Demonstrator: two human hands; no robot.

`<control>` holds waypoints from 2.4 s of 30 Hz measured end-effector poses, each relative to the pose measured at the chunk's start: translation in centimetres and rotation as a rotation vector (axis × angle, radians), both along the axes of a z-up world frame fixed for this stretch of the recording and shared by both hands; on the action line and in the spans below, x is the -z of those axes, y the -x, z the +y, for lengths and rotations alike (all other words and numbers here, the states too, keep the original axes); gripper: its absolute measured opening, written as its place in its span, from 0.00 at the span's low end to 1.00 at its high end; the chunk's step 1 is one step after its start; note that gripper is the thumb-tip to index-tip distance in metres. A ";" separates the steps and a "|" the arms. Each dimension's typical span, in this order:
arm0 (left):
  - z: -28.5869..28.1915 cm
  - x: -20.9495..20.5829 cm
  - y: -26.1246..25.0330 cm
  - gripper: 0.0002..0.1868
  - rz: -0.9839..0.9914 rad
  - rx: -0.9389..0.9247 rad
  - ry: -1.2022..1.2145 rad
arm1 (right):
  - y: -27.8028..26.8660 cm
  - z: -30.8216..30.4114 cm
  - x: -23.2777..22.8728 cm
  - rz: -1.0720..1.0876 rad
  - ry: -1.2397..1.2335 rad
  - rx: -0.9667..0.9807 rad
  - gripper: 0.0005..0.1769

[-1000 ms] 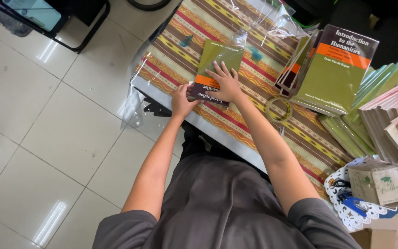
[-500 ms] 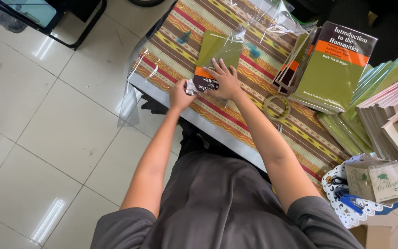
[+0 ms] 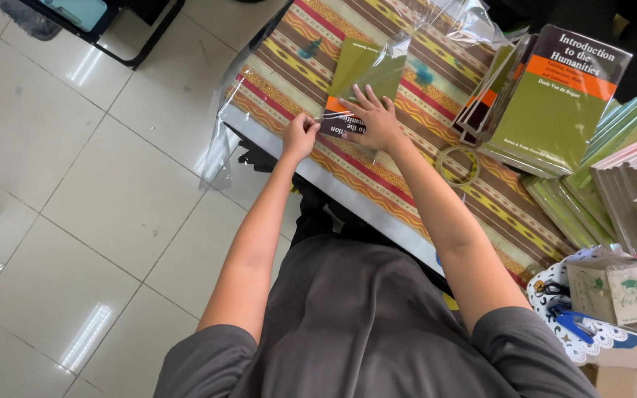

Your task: The person wraps a book titled 'Introduction to the Humanities' with a clear plastic cover. They smooth the plastic over the front and back covers, fold the edges inward, and press the cover to secure it. The wrapped book is then placed on a stack of similar books.

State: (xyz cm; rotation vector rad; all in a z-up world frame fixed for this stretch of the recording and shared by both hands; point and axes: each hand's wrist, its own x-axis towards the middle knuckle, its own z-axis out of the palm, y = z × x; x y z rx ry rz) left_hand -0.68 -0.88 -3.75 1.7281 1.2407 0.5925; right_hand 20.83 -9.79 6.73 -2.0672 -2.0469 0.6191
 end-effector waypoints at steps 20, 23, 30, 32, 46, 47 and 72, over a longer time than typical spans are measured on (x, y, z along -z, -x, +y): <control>5.5 -1.2 -6.2 0.16 -0.083 0.075 0.038 | -2.5 -0.8 2.4 0.184 -0.276 0.465 0.46; 6.7 -2.0 -7.9 0.16 -0.018 0.102 -0.006 | -2.7 -0.6 1.9 0.200 -0.235 0.480 0.47; 8.6 -3.8 -10.3 0.25 0.063 0.156 -0.153 | -2.8 -0.1 -2.7 0.183 -0.179 0.495 0.45; 9.3 -1.2 -11.0 0.29 0.073 0.168 -0.151 | -4.3 0.2 -1.3 0.174 -0.189 0.452 0.42; 14.2 -3.8 -13.4 0.67 0.370 0.449 0.128 | -10.9 4.2 1.3 0.463 -0.098 0.634 0.62; 14.2 -4.2 -13.1 0.67 0.343 0.459 0.145 | -10.9 4.5 1.1 0.478 -0.012 0.650 0.65; 13.0 -4.4 -11.8 0.44 0.253 0.430 0.166 | -15.0 6.4 10.2 1.187 -0.227 0.904 0.29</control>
